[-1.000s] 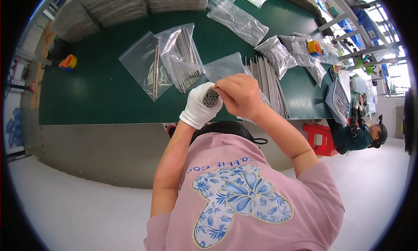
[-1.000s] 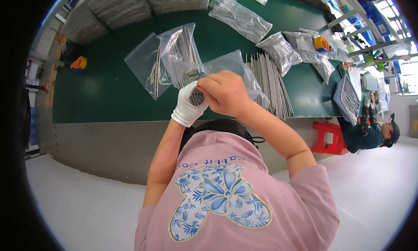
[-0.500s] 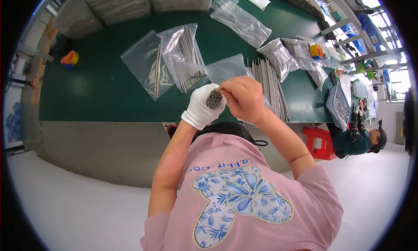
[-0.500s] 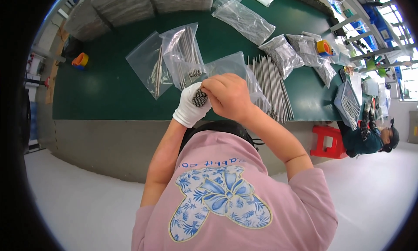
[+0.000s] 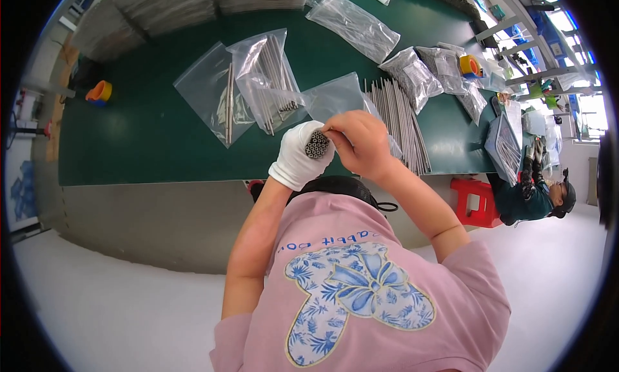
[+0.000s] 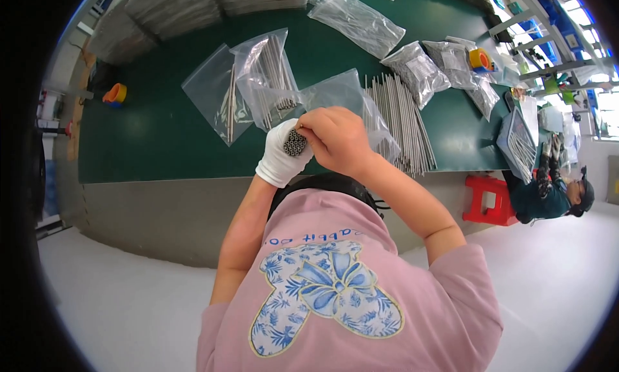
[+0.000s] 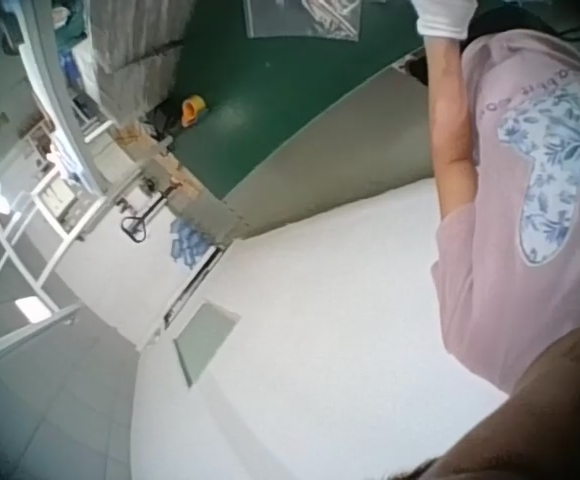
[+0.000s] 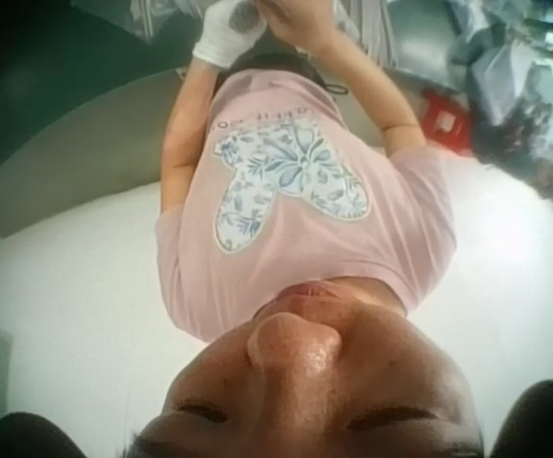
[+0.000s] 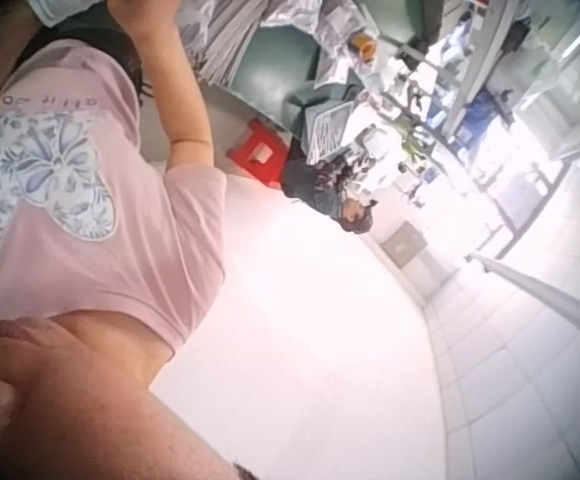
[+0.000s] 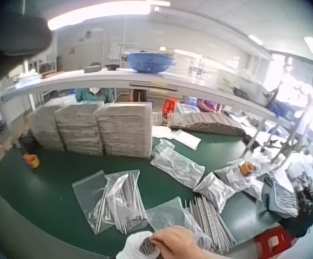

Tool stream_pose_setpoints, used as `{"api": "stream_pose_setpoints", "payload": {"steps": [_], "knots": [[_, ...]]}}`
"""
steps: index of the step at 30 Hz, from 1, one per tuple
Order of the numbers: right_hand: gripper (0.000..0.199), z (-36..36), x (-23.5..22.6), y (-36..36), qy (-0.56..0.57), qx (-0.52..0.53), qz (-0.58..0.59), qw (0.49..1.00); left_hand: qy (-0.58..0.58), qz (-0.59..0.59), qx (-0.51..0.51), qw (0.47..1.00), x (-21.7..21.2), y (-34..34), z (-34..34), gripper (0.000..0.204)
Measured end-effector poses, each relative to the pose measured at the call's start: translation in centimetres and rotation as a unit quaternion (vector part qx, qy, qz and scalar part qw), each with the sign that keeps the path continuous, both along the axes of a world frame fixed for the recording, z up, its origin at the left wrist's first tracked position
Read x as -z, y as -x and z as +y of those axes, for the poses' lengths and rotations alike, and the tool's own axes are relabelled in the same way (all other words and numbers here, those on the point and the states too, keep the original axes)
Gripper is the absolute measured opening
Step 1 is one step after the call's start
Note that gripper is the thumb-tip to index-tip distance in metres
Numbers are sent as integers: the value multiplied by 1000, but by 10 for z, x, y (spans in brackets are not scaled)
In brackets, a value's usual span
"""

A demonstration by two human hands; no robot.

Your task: Organizing and counting thin metal rods on a workbench.

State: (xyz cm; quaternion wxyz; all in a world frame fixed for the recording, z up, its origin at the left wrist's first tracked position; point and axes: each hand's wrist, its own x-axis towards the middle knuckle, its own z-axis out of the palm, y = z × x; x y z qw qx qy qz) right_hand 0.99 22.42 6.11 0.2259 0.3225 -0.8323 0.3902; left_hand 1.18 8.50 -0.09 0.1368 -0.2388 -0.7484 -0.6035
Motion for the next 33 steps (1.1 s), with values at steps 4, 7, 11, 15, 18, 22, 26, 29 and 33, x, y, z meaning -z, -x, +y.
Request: {"api": "stream_pose_setpoints", "payload": {"steps": [4, 7, 11, 15, 18, 22, 26, 29, 33], "knots": [[13, 1, 6, 4, 18, -5, 28, 999, -7, -4, -1, 1000, 0, 1, 3, 17], [13, 4, 2, 4, 20, -11, 41, 999, -7, 2, -6, 1000, 1, -1, 6, 16], [14, 3, -6, 1, 23, -13, 42, 999, 14, 11, -8, 1000, 2, -2, 5, 16], [13, 5, 4, 3, 18, -11, 4, 1000, 3, 20, -30, 999, -1, -3, 8, 20], [12, 3, 2, 7, 6, 12, 9, 1000, -3, 19, -68, 998, 4, 1, 10, 21], [13, 7, 1, 3, -15, 27, 2, 1000, -26, 53, -132, 990, 6, -9, 16, 21], [11, 7, 2, -2, 17, 52, -21, 998, -24, 82, -161, 983, 2, -11, 16, 20], [10, 7, 3, -2, 18, 47, -22, 998, -20, 71, -148, 986, 0, -11, 12, 19], [10, 8, 8, -3, 24, 36, -12, 999, 0, 84, -157, 984, 6, -11, 10, 19]]}}
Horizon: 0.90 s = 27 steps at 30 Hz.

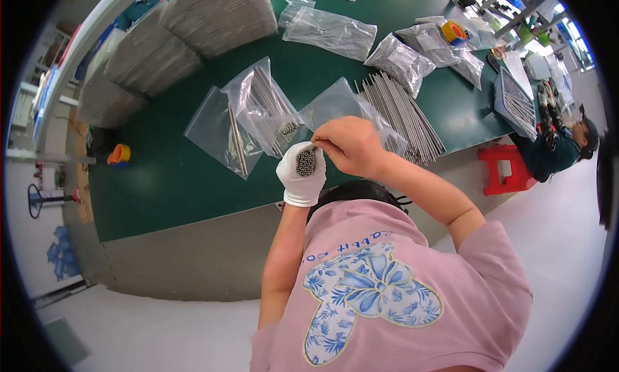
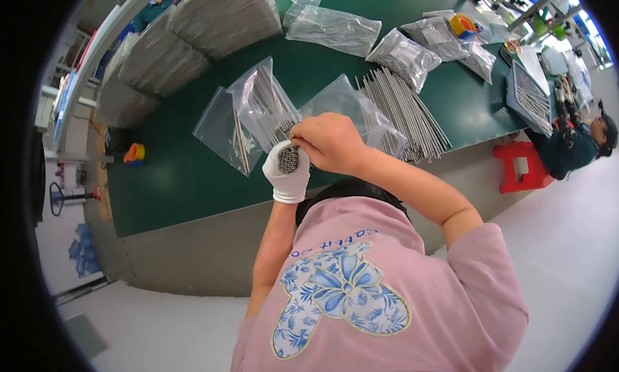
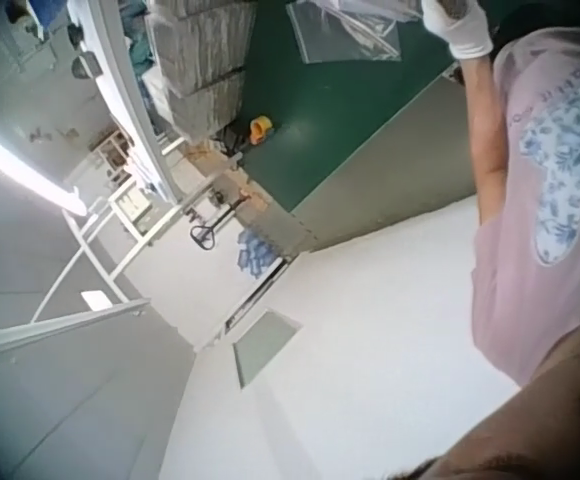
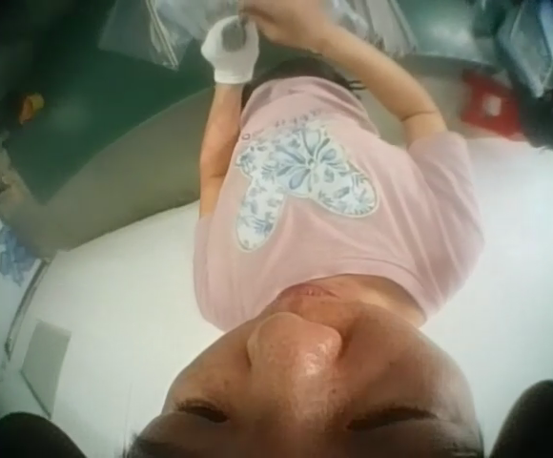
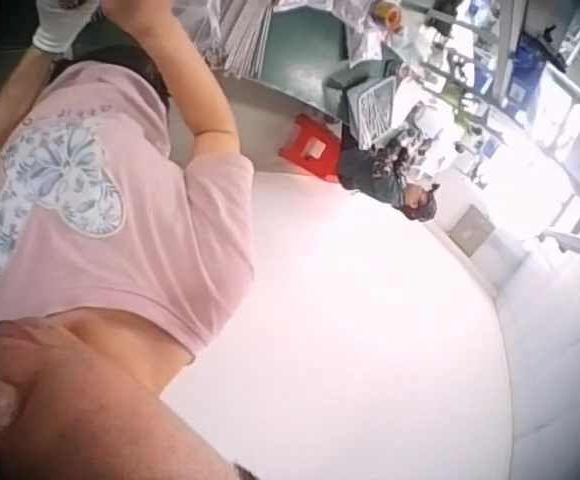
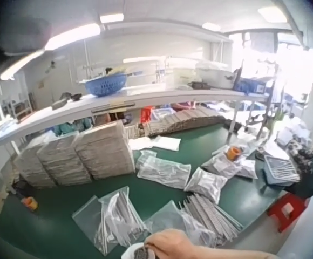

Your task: Organizing and counting thin metal rods on a workbench.

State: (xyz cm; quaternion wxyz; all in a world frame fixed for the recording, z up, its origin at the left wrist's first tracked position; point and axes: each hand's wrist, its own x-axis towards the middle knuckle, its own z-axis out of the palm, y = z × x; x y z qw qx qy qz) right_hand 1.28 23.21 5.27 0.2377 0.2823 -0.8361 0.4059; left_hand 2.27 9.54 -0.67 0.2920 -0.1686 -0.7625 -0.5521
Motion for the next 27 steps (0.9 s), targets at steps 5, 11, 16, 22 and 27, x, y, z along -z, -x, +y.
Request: {"api": "stream_pose_setpoints", "payload": {"steps": [5, 11, 16, 22, 27], "knots": [[13, -1, -34, 3, 72, 15, 68, 995, 10, 19, -2, 1000, 0, 1, 3, 19], [10, 4, -42, 6, 15, 7, 26, 1000, 8, 18, 15, 1000, 0, 2, 3, 17], [8, 6, -8, 0, 61, 17, -118, 991, 6, 14, 5, 1000, -1, 0, 4, 17], [8, 4, -8, 0, 14, 11, -30, 999, -25, -3, 5, 1000, 7, 0, 3, 17], [8, 1, -9, 3, -11, 1, 52, 999, -29, -23, -5, 999, 10, 0, 2, 17]]}}
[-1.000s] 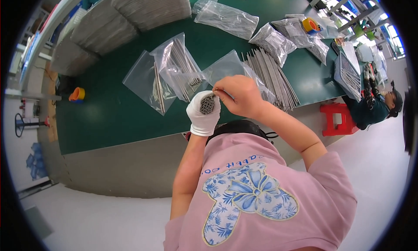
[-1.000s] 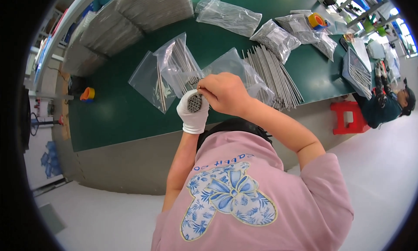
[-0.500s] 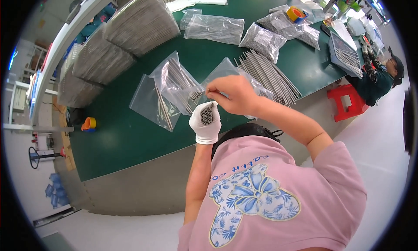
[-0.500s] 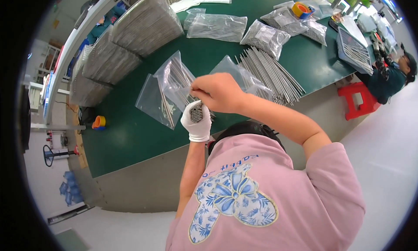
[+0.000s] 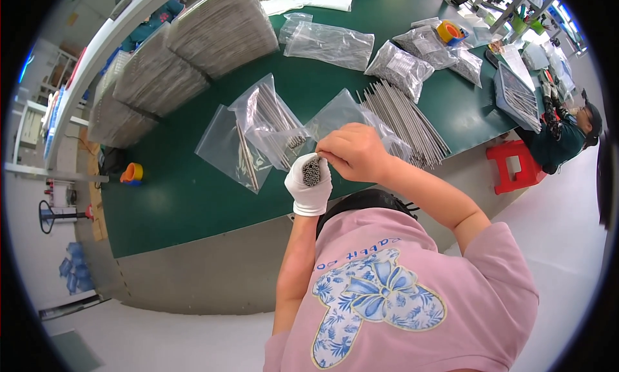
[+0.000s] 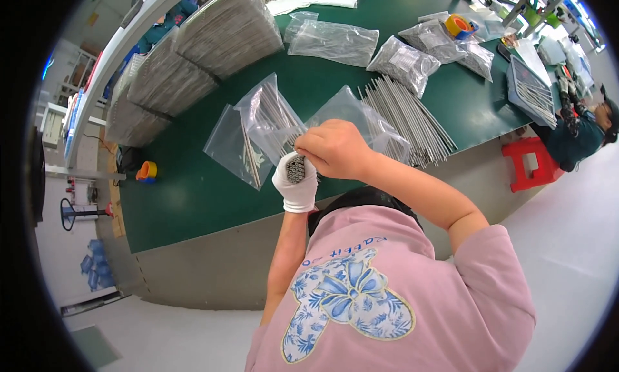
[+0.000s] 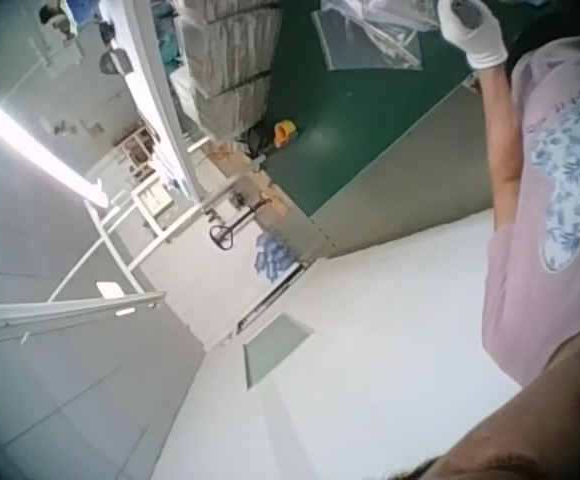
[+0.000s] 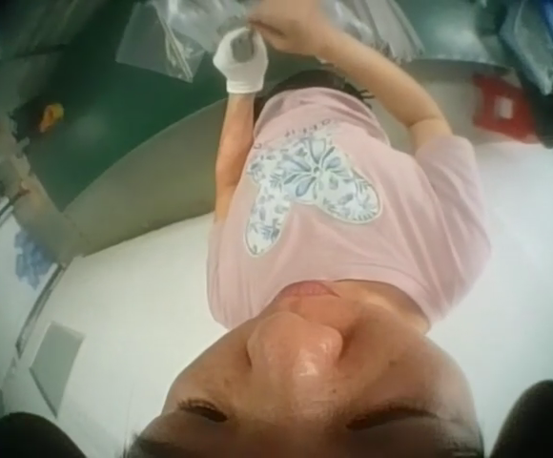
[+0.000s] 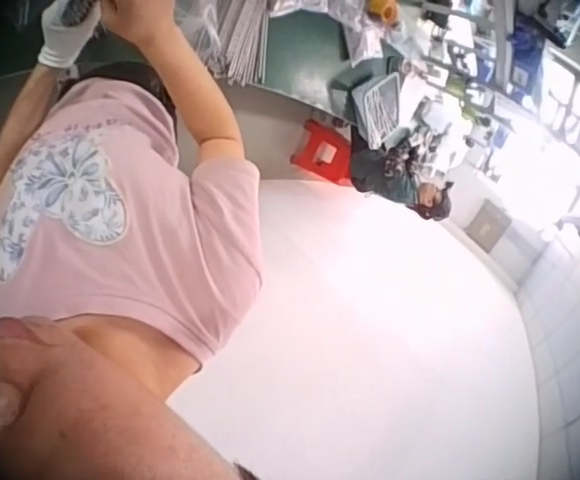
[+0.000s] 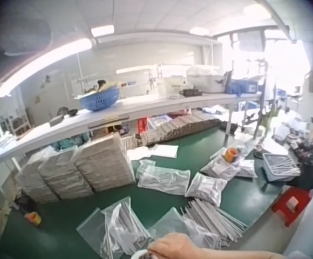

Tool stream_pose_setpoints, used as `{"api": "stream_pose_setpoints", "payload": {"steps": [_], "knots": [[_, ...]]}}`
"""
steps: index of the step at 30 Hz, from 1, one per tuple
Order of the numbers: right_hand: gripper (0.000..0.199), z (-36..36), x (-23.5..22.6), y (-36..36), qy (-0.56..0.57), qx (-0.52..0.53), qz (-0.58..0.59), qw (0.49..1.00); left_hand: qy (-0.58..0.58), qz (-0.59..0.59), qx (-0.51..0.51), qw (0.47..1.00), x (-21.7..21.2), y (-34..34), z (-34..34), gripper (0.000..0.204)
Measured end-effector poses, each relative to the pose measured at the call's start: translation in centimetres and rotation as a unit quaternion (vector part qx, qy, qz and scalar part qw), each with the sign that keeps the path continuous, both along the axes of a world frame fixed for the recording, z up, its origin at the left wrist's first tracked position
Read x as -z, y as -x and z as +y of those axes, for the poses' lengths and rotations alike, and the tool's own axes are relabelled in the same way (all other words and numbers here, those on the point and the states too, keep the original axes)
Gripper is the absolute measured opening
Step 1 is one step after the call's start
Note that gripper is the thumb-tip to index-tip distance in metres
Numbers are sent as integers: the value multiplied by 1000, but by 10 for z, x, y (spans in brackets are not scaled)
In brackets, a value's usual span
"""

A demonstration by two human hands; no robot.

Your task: Organizing and counting thin metal rods on a workbench.

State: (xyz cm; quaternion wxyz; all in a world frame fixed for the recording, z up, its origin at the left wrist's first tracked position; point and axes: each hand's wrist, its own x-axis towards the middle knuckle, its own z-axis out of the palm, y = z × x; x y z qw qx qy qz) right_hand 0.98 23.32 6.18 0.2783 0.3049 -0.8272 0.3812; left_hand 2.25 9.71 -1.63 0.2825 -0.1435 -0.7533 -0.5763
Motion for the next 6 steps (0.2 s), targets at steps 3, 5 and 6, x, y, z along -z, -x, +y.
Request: {"api": "stream_pose_setpoints", "payload": {"steps": [3, 5, 6], "knots": [[8, -2, 1, 4, -15, -1, -3, 1000, 19, 12, -13, 1000, -4, 2, -1, 18], [8, -3, 6, 8, -28, -4, -21, 999, 34, 29, -15, 999, -4, 4, -2, 21], [9, -4, 7, 10, -16, -6, -19, 1000, 32, 28, -11, 999, -2, 7, -4, 22]]}}
